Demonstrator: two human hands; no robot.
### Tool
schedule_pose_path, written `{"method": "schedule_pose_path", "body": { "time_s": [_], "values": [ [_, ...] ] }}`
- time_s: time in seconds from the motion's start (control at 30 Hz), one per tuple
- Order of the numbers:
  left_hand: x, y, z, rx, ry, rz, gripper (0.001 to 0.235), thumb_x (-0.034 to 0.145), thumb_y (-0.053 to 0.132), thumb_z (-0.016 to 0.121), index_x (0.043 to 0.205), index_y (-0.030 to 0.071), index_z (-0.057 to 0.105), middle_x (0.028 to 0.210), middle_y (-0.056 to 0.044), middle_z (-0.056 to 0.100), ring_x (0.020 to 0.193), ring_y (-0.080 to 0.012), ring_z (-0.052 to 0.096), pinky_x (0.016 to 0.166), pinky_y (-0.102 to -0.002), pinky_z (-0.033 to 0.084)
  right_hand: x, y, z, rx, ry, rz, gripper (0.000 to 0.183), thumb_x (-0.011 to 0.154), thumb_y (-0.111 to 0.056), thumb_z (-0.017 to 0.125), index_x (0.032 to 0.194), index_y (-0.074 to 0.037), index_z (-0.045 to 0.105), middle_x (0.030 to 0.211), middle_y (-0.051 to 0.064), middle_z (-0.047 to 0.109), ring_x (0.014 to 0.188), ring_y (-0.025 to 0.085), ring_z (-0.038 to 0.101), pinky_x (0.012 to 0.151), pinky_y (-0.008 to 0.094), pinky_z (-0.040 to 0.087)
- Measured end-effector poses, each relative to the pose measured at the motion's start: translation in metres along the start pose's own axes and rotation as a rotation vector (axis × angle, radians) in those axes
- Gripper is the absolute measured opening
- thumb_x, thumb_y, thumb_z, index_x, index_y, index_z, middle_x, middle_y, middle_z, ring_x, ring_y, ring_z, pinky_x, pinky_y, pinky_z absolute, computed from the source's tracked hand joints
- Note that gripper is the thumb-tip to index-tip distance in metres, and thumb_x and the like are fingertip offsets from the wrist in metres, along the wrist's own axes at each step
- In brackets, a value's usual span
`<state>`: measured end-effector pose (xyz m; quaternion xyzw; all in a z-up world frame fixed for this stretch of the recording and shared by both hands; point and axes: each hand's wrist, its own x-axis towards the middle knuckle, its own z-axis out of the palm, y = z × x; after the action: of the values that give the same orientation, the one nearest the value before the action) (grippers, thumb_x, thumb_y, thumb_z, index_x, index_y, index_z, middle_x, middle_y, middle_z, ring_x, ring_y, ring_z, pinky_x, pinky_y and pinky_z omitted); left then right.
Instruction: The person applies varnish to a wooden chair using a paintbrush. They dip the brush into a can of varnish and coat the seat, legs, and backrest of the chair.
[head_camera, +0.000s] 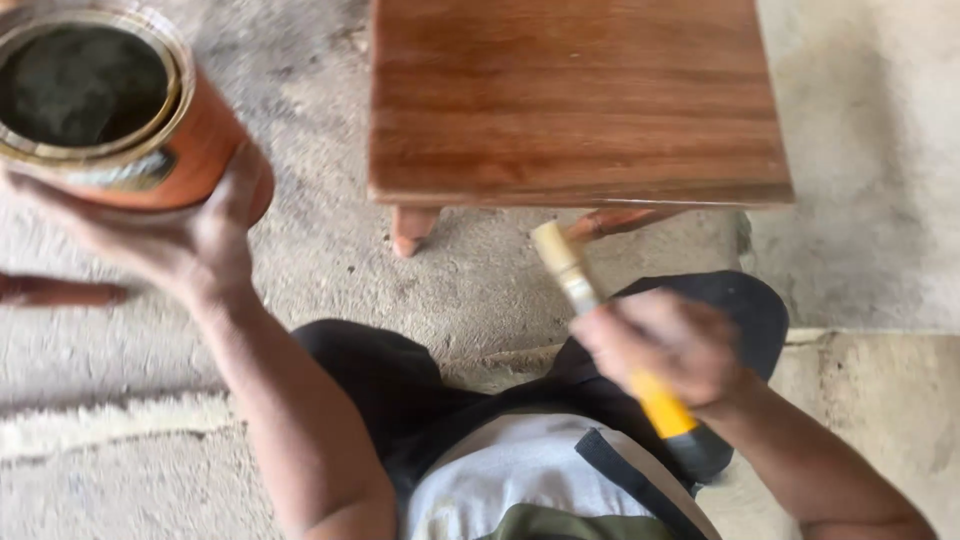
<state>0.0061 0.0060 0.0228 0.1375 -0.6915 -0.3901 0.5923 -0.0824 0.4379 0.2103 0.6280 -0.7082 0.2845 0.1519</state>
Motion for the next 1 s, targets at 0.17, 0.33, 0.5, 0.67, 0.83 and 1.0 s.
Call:
{"method": "schedule_pose_path", "body": {
  "time_s": [0.17, 0.33, 0.5, 0.67, 0.83, 1.0],
  "values": [
    [0.012, 0.06, 0.001, -0.007, 0.067, 0.028, 0.118, 0.084, 0.032, 0.103, 0.162, 0.018, 0.015, 0.157, -0.008, 0.043, 0.143, -0.0242, 0.05, 0.126, -0.039, 0.042, 0.027, 0.021, 0.072, -0.28, -0.171, -0.511, 0.033, 0.089, -0.009, 0.078, 0.121, -0.016, 0.073, 0.103, 0.003, 0.044, 0.08, 0.011, 0.056, 0.064, 0.024, 0.059],
    [0.011, 0.073, -0.003, 0.108, 0.078, 0.005, 0.115, 0.081, 0.036, 0.101, 0.161, 0.016, 0.021, 0.152, -0.008, 0.046, 0.142, -0.0235, 0.05, 0.127, -0.041, 0.042, 0.041, 0.051, 0.124, -0.402, -0.088, -0.673, 0.028, 0.089, -0.009, 0.077, 0.115, -0.014, 0.068, 0.108, 0.006, 0.042, 0.083, 0.013, 0.057, 0.072, 0.025, 0.063],
    [0.015, 0.078, -0.001, 0.054, 0.055, -0.032, 0.115, 0.08, 0.039, 0.098, 0.161, 0.014, 0.02, 0.153, -0.009, 0.046, 0.142, -0.0244, 0.049, 0.127, -0.043, 0.041, 0.034, 0.069, 0.145, -0.471, 0.012, -0.658, 0.016, 0.094, -0.015, 0.076, 0.106, -0.015, 0.066, 0.106, 0.004, 0.038, 0.083, 0.01, 0.053, 0.069, 0.023, 0.057],
    [0.012, 0.074, -0.002, 0.146, 0.029, -0.005, 0.118, 0.08, 0.038, 0.101, 0.161, 0.014, 0.019, 0.154, -0.009, 0.045, 0.144, -0.0252, 0.047, 0.128, -0.044, 0.039, 0.024, 0.071, 0.133, -0.465, 0.038, -0.582, 0.014, 0.095, -0.015, 0.078, 0.101, -0.016, 0.065, 0.107, 0.004, 0.038, 0.083, 0.011, 0.051, 0.065, 0.026, 0.051],
    [0.009, 0.063, -0.005, 0.186, -0.001, 0.036, 0.12, 0.077, 0.037, 0.099, 0.162, 0.015, 0.016, 0.155, -0.007, 0.045, 0.144, -0.0242, 0.049, 0.13, -0.044, 0.041, 0.013, 0.072, 0.12, -0.488, 0.049, -0.521, 0.016, 0.091, -0.013, 0.079, 0.099, -0.017, 0.066, 0.107, 0.004, 0.038, 0.082, 0.013, 0.051, 0.063, 0.029, 0.049],
    [0.004, 0.049, -0.007, 0.172, -0.033, 0.025, 0.122, 0.076, 0.036, 0.094, 0.163, 0.015, 0.012, 0.158, -0.009, 0.043, 0.147, -0.0262, 0.048, 0.128, -0.046, 0.036, 0.006, 0.073, 0.106, -0.523, 0.072, -0.494, 0.016, 0.09, -0.014, 0.08, 0.1, -0.018, 0.067, 0.106, 0.003, 0.039, 0.083, 0.014, 0.052, 0.065, 0.03, 0.048]
  ]
}}
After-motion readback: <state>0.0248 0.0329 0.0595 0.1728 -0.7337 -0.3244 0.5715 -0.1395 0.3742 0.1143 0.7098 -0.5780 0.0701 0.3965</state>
